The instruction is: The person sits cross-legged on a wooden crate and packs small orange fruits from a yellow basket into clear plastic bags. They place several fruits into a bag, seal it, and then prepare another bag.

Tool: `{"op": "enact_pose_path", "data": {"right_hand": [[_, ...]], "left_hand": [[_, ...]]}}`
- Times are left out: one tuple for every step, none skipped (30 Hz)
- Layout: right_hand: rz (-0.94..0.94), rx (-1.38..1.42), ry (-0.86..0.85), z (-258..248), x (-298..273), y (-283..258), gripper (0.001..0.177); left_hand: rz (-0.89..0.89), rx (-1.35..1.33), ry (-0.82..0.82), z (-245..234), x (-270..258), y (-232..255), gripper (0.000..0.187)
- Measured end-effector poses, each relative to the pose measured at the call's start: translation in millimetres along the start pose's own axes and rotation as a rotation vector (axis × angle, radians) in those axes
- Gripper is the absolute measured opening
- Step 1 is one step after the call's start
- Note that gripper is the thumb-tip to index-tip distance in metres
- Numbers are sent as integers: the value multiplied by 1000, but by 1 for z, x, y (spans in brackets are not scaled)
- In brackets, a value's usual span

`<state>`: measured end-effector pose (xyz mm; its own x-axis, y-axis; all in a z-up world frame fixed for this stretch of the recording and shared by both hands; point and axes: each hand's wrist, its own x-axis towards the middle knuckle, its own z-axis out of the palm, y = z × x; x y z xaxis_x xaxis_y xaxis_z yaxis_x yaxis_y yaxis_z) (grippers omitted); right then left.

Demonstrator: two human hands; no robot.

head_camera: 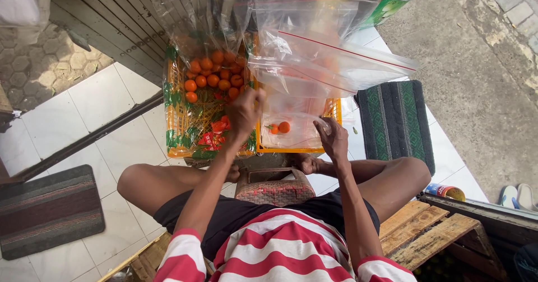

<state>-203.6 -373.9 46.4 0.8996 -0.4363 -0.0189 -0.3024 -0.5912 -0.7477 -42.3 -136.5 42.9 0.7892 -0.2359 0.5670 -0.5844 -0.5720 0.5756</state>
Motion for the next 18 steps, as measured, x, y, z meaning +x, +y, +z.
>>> {"op": "enact_pose_path", "data": {"right_hand": [[-3,-2,-4,0,0,-1,32],[12,23,-2,0,0,-1,30],[27,49,0,0,-1,-2,29],[23,49,2,0,-1,-2,29],[23,27,-3,0,0,-2,29],[26,5,-10,0,-2,-2,29],[24,5,-10,-1,-2,-2,29],[8,0,-4,-1,-1,-3,31],[-7,-6,2,-1,0,-3,32],[-7,-3,5,0,0,-3,32],[-12,2,4,0,1,-3,32],[-13,5,3,0,0,-2,32],[-10,5,5,1,0,-2,32],[-8,11,8,1,0,-3,32],[-6,18,11,1,1,-4,32],[-4,18,11,1,1,-1,32],[-13,-8,14,1,2,2,33],[-24,-32,13,3,2,3,34]], "left_hand": [[-4,1,3,-1,4,-21,25],[-164,1,81,-2,8,-41,26],[-325,1,160,-3,13,-61,30],[-322,1,164,-5,10,-74,30],[-356,32,12,-7,8,-86,19],[-391,65,-142,-10,3,-99,11],[-391,66,-141,-5,-2,-110,11],[-405,191,-290,0,-6,-122,18],[-418,318,-440,5,-10,-135,32],[-415,319,-440,7,-13,-138,32],[-373,419,-515,11,-15,-142,36],[-331,516,-592,15,-20,-144,40],[-328,515,-596,9,-23,-138,40],[-241,557,-563,5,-24,-131,38],[-155,598,-529,0,-25,-124,35],[-154,598,-531,2,-26,-123,35],[-138,600,-516,3,-27,-121,29],[-126,605,-501,2,-30,-120,24]]}}
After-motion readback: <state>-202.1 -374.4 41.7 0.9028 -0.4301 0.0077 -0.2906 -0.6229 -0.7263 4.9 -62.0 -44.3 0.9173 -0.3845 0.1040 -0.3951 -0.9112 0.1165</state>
